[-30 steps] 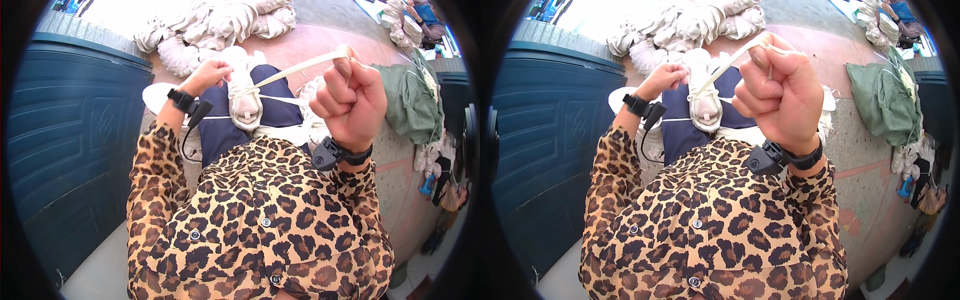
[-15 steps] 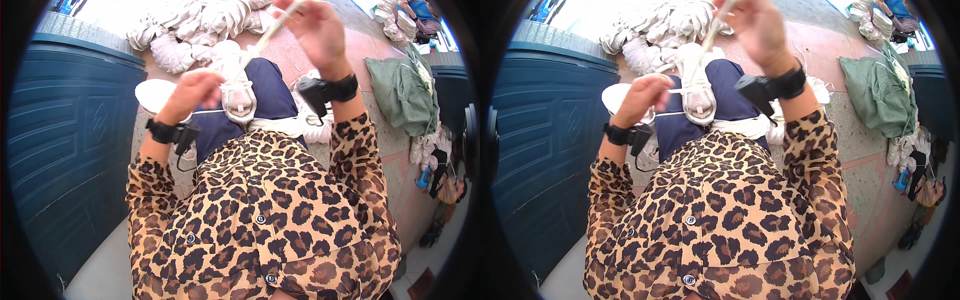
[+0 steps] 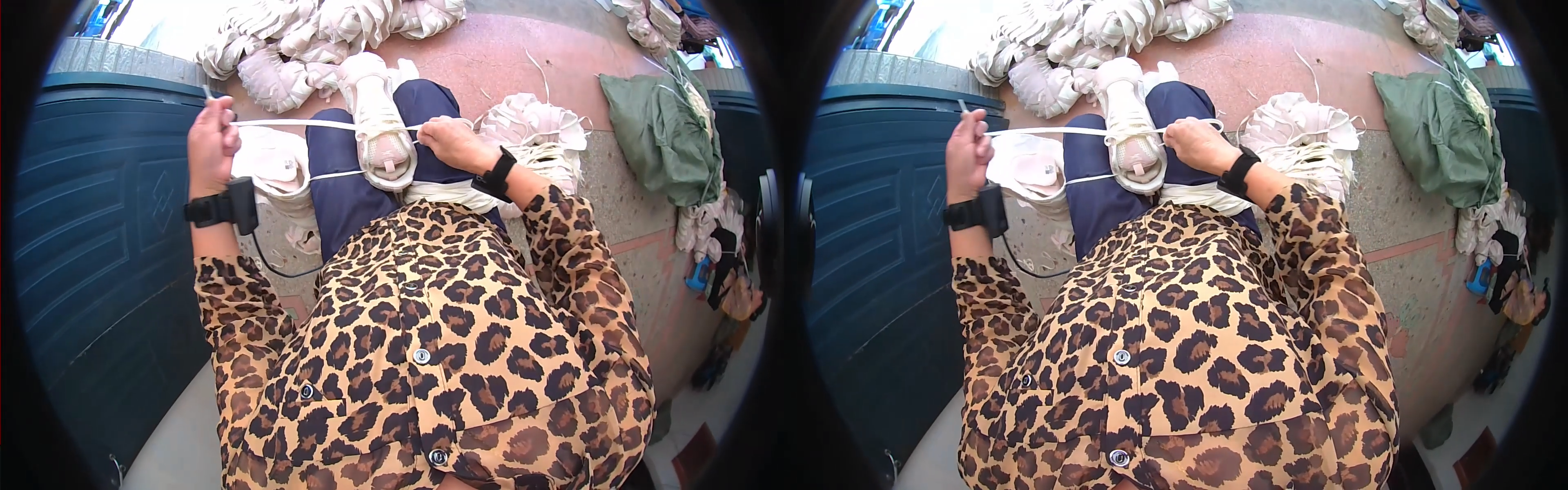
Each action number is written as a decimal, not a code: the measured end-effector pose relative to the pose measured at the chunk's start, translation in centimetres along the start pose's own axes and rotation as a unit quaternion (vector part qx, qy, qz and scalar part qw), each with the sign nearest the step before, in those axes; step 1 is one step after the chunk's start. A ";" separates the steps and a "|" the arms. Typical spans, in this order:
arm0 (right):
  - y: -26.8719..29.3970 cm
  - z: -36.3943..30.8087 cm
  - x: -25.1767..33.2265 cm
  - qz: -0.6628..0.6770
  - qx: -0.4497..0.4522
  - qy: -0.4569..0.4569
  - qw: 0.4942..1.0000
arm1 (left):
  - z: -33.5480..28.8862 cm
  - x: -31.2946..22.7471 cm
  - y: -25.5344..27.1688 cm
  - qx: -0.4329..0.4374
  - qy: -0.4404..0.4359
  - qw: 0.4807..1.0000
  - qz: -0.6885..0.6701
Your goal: Lacing and preparing shoe components manually.
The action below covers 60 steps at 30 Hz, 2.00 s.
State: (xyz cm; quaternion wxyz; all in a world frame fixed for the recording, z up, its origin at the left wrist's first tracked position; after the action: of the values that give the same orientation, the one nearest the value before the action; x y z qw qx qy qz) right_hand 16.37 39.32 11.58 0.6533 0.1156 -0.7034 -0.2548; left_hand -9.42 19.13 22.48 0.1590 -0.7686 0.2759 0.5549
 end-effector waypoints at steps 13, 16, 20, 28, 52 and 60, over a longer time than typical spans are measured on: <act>-2.9 1.9 3.1 -0.346 -0.009 0.070 0.936 | -5.0 11.9 -10.2 0.116 0.081 0.924 0.356; -3.7 2.3 3.8 -0.400 0.023 0.121 0.908 | -4.8 12.5 -9.9 0.093 0.079 0.914 0.388; -2.8 2.3 2.9 -0.354 0.001 0.062 0.933 | -4.4 12.1 -10.4 0.035 -0.078 0.867 0.491; -1.4 1.7 2.4 -0.299 -0.081 0.014 0.951 | -3.8 12.0 -11.4 -0.006 -0.146 0.822 0.551; -0.4 1.7 0.3 -0.224 -0.017 -0.028 0.974 | -4.8 10.0 -13.6 -0.028 -0.226 0.734 0.640; -2.7 1.9 2.2 -0.354 0.058 0.075 0.930 | -5.8 10.3 -16.9 0.095 -0.390 0.468 0.788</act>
State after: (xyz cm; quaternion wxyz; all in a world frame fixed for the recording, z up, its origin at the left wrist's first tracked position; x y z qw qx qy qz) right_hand 13.79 36.40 12.08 0.5639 0.4135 -0.5793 -0.4188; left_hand 7.53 26.88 13.65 -0.1822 0.0890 0.7251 0.6581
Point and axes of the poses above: each hand's wrist, its own z-axis towards the middle knuckle, its own y-axis out of the back of the hand, x = y × z, the point moved 6 cm from there along z, towards the middle knuckle, and after that the axes turned 14 degrees about z, right-handed, at the moved point
